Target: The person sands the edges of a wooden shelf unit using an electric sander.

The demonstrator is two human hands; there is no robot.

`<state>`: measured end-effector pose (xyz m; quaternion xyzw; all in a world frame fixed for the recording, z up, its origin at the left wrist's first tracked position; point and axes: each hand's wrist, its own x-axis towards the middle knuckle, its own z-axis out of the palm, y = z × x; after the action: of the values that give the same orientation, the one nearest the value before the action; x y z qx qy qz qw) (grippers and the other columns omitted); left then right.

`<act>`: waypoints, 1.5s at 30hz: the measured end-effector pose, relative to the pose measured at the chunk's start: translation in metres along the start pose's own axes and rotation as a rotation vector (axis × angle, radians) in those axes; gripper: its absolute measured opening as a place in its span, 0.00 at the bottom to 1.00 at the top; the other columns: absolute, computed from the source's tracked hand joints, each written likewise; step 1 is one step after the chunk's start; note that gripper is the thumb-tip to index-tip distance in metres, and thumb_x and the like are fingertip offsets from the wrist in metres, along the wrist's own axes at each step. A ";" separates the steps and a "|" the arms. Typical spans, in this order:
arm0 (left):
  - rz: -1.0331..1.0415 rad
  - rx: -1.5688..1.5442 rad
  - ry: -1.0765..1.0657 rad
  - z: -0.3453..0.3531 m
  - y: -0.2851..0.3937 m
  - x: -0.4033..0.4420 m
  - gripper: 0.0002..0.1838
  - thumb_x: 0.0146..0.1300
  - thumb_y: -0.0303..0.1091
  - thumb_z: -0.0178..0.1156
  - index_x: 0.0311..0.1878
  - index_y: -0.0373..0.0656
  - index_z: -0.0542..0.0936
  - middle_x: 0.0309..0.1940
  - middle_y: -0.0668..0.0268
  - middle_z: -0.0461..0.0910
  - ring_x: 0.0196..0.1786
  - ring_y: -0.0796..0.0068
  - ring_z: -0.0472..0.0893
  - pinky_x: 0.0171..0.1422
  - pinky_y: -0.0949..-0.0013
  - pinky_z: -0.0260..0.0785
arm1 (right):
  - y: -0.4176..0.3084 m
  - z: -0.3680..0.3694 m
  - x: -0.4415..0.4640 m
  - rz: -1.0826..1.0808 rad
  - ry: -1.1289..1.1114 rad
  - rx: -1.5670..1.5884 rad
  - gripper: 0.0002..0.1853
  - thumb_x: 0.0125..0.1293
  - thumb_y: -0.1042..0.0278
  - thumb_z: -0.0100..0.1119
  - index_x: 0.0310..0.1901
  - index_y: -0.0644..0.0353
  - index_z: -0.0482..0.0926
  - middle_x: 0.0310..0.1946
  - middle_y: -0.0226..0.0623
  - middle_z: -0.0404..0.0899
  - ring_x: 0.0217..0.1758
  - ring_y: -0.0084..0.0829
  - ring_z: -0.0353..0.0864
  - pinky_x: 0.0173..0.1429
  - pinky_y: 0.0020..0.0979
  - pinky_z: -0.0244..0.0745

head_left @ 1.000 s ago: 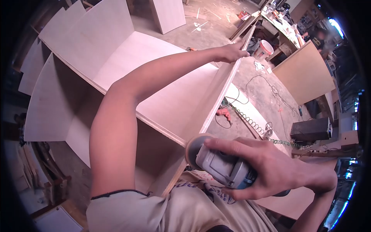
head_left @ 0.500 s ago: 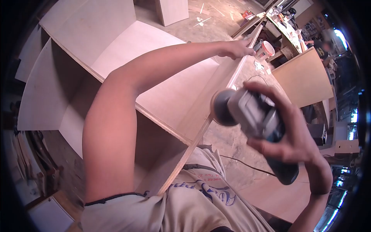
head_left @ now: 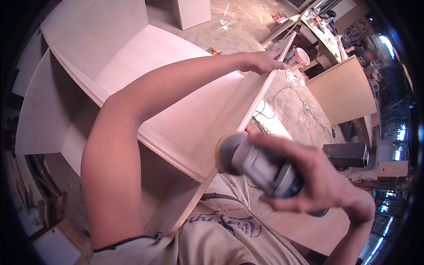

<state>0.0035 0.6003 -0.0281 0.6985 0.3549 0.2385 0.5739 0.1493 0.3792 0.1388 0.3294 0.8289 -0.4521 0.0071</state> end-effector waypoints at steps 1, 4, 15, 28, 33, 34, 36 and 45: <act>-0.022 -0.012 -0.018 -0.001 -0.001 0.000 0.54 0.73 0.61 0.58 0.87 0.53 0.35 0.85 0.50 0.47 0.82 0.53 0.59 0.79 0.49 0.64 | 0.006 -0.008 0.003 0.021 0.050 -0.024 0.46 0.52 0.63 0.79 0.74 0.61 0.70 0.64 0.49 0.80 0.68 0.41 0.82 0.72 0.40 0.74; -0.028 -0.054 -0.050 -0.004 -0.005 0.006 0.56 0.71 0.64 0.60 0.87 0.51 0.38 0.85 0.51 0.47 0.83 0.51 0.58 0.80 0.48 0.63 | 0.020 -0.029 0.011 0.112 0.193 -0.065 0.45 0.51 0.60 0.77 0.73 0.59 0.71 0.63 0.47 0.79 0.67 0.40 0.80 0.73 0.40 0.71; -0.032 -0.092 -0.070 -0.033 -0.013 0.024 0.47 0.68 0.66 0.62 0.80 0.42 0.67 0.88 0.65 0.44 0.71 0.45 0.76 0.74 0.52 0.73 | -0.002 -0.011 0.006 -0.077 -0.046 0.021 0.51 0.48 0.65 0.82 0.75 0.63 0.67 0.66 0.50 0.78 0.67 0.38 0.81 0.70 0.39 0.76; -0.078 -0.050 -0.060 -0.035 0.000 0.018 0.55 0.63 0.70 0.65 0.84 0.47 0.58 0.84 0.55 0.55 0.74 0.41 0.73 0.77 0.45 0.67 | -0.003 -0.001 0.010 -0.031 -0.187 -0.039 0.49 0.54 0.62 0.78 0.78 0.57 0.65 0.53 0.47 0.82 0.50 0.46 0.88 0.58 0.39 0.85; -0.082 -0.039 -0.045 -0.034 0.005 0.015 0.51 0.68 0.66 0.63 0.85 0.49 0.56 0.80 0.55 0.64 0.68 0.42 0.78 0.77 0.44 0.66 | 0.026 -0.041 0.020 -0.072 -0.065 -0.076 0.48 0.52 0.64 0.78 0.77 0.58 0.67 0.60 0.47 0.81 0.59 0.44 0.86 0.66 0.40 0.81; -0.086 -0.042 -0.042 -0.035 0.004 0.016 0.51 0.68 0.66 0.64 0.85 0.49 0.56 0.80 0.55 0.64 0.68 0.42 0.78 0.77 0.44 0.66 | 0.034 -0.048 0.024 -0.112 -0.019 -0.081 0.48 0.52 0.64 0.79 0.76 0.58 0.67 0.62 0.47 0.81 0.62 0.43 0.85 0.68 0.41 0.80; -0.108 -0.064 -0.062 -0.037 0.004 0.020 0.51 0.67 0.66 0.64 0.85 0.49 0.57 0.80 0.55 0.64 0.69 0.42 0.78 0.77 0.45 0.67 | 0.045 -0.065 0.029 -0.082 0.024 -0.064 0.48 0.50 0.65 0.78 0.75 0.59 0.68 0.66 0.47 0.79 0.65 0.42 0.84 0.71 0.41 0.77; -0.120 -0.085 0.051 -0.063 0.008 0.115 0.49 0.63 0.69 0.66 0.78 0.43 0.70 0.73 0.45 0.70 0.70 0.41 0.77 0.72 0.46 0.72 | 0.085 -0.125 0.047 0.043 0.196 -0.091 0.46 0.50 0.58 0.76 0.73 0.58 0.71 0.61 0.45 0.80 0.64 0.39 0.81 0.72 0.39 0.71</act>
<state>0.0314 0.7281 -0.0146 0.6449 0.4001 0.2362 0.6068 0.1948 0.5310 0.1352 0.3893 0.8380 -0.3792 -0.0494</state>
